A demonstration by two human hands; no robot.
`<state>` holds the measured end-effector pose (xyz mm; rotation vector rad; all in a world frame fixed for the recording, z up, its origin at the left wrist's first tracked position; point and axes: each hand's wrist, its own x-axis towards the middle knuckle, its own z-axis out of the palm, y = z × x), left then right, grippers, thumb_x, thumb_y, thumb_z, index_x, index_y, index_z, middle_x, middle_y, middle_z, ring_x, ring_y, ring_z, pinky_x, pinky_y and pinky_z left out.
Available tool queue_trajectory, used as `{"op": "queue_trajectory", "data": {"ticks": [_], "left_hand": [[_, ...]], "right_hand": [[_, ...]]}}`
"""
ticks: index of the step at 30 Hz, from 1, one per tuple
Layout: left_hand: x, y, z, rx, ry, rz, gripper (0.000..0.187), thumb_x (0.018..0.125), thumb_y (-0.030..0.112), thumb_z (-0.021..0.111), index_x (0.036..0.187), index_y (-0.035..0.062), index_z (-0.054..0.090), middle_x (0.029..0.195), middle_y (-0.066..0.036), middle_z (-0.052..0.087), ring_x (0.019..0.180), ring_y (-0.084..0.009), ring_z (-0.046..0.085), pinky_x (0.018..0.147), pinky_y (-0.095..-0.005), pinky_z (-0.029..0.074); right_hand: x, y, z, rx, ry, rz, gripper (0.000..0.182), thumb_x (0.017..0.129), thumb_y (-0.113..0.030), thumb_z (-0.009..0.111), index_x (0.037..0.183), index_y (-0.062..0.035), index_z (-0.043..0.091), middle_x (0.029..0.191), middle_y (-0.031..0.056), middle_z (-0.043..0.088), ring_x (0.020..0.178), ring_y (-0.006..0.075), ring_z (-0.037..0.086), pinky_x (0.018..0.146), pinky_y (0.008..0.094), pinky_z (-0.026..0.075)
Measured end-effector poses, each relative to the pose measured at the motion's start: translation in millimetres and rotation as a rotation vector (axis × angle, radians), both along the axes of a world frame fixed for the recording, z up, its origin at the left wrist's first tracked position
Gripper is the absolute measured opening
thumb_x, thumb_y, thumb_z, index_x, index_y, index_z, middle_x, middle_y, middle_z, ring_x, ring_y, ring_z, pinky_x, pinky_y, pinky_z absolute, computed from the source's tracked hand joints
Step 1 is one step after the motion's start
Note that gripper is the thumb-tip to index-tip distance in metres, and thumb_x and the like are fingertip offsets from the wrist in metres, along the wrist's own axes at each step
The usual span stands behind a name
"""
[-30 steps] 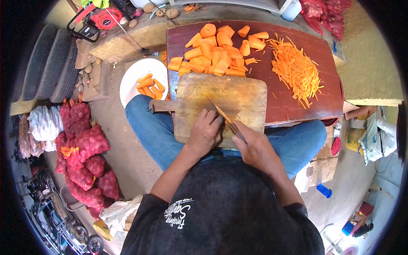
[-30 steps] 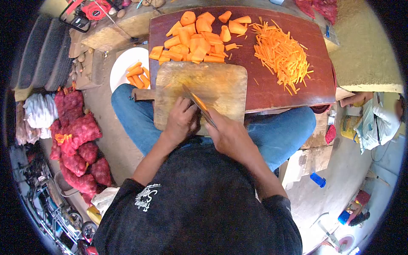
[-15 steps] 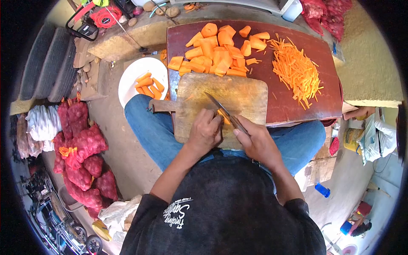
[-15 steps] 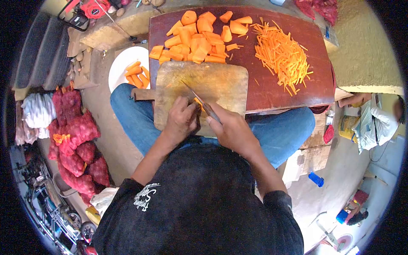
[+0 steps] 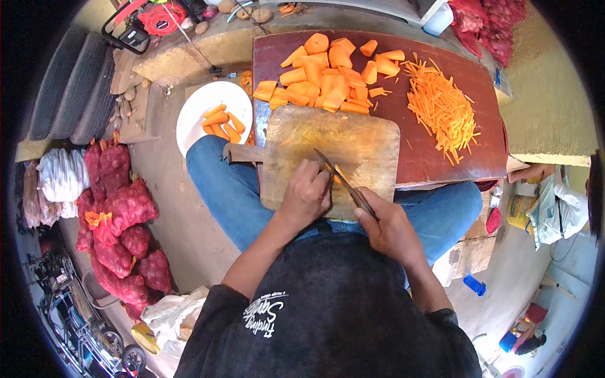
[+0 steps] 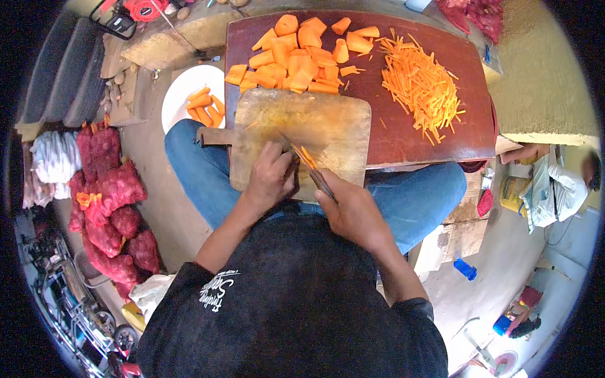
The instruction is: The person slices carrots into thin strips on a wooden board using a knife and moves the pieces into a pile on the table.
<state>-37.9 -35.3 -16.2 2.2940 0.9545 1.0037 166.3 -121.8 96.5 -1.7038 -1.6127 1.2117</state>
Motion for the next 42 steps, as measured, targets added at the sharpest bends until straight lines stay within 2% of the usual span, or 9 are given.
{"op": "queue_trajectory", "data": {"ticks": [5,14,20,23,26,29,32,35,42], "left_hand": [[2.5,1.9,-1.2,0.023,0.003,0.004,0.02,0.073,-0.007,0.074,0.091,-0.0027,0.067,0.09,-0.019,0.056,0.085,-0.0403,0.059,0.074,-0.0494,0.052],[2.0,1.0,0.0,0.017,0.003,-0.008,0.016,0.074,-0.007,0.073,0.086,-0.0016,0.064,0.089,-0.019,0.054,0.086,-0.0402,0.058,0.075,-0.0485,0.052],[-1.5,0.5,6.4,-0.017,0.051,-0.013,0.019,0.072,-0.006,0.073,0.089,-0.0025,0.067,0.091,-0.019,0.056,0.088,-0.04,0.058,0.077,-0.0481,0.052],[1.8,2.7,2.3,0.019,-0.009,-0.019,0.019,0.073,-0.007,0.073,0.091,-0.0029,0.068,0.093,-0.019,0.057,0.088,-0.0399,0.059,0.077,-0.0481,0.053],[1.1,2.6,-0.5,0.006,-0.011,-0.02,0.018,0.073,-0.007,0.074,0.09,-0.003,0.068,0.094,-0.019,0.059,0.088,-0.04,0.059,0.077,-0.0483,0.053],[-0.1,1.7,-0.5,0.012,-0.019,-0.008,0.023,0.075,-0.008,0.076,0.096,-0.0028,0.069,0.094,-0.019,0.061,0.085,-0.0409,0.06,0.072,-0.0494,0.052],[0.3,1.5,4.7,0.003,-0.009,-0.002,0.021,0.076,-0.007,0.076,0.095,-0.0025,0.069,0.09,-0.019,0.058,0.083,-0.0409,0.059,0.071,-0.0499,0.051],[2.3,1.0,3.4,0.019,0.028,0.004,0.013,0.076,-0.005,0.074,0.086,-0.0027,0.067,0.091,-0.019,0.057,0.087,-0.0393,0.059,0.076,-0.048,0.053],[-0.6,-1.8,5.2,0.009,0.014,0.024,0.012,0.078,-0.005,0.075,0.086,-0.0026,0.067,0.09,-0.018,0.056,0.086,-0.0389,0.058,0.076,-0.0478,0.052]], "right_hand": [[-6.4,16.4,-14.7,0.089,-0.019,0.013,0.04,0.106,-0.013,0.068,0.144,-0.0046,0.062,0.116,0.033,0.073,0.113,0.0556,0.069,0.09,0.0573,0.058],[-4.7,11.6,-12.3,0.088,-0.017,0.013,0.043,0.106,-0.011,0.066,0.147,-0.0047,0.06,0.117,0.0342,0.073,0.112,0.0552,0.07,0.091,0.0563,0.058],[-4.8,-2.4,-8.4,0.011,0.002,-0.026,0.043,0.106,-0.011,0.066,0.147,-0.0032,0.06,0.115,0.0333,0.073,0.11,0.0554,0.07,0.09,0.0559,0.059],[-11.6,7.0,-23.9,0.171,-0.006,0.004,0.042,0.106,-0.011,0.067,0.146,-0.0025,0.06,0.111,0.0327,0.074,0.108,0.0556,0.071,0.089,0.0557,0.059],[-10.0,18.8,-25.0,0.169,-0.017,0.006,0.04,0.105,-0.01,0.067,0.144,-0.002,0.061,0.108,0.0329,0.073,0.106,0.0555,0.071,0.087,0.057,0.058],[-6.9,10.3,-4.2,0.046,0.079,-0.056,0.036,0.106,-0.011,0.066,0.14,-0.0018,0.063,0.109,0.0337,0.073,0.106,0.0564,0.07,0.086,0.0588,0.057],[-7.2,-3.7,-8.9,0.055,0.036,-0.053,0.036,0.106,-0.013,0.066,0.141,-0.0022,0.063,0.109,0.0336,0.073,0.106,0.0565,0.07,0.086,0.0583,0.057],[-12.4,5.0,-19.4,0.122,-0.006,-0.02,0.038,0.107,-0.015,0.066,0.142,-0.002,0.062,0.11,0.0331,0.073,0.106,0.0563,0.07,0.086,0.0567,0.058],[-6.9,2.6,-7.5,0.037,0.02,-0.03,0.038,0.107,-0.014,0.066,0.143,-0.0015,0.061,0.112,0.0336,0.073,0.107,0.0567,0.07,0.087,0.0584,0.058]]}}
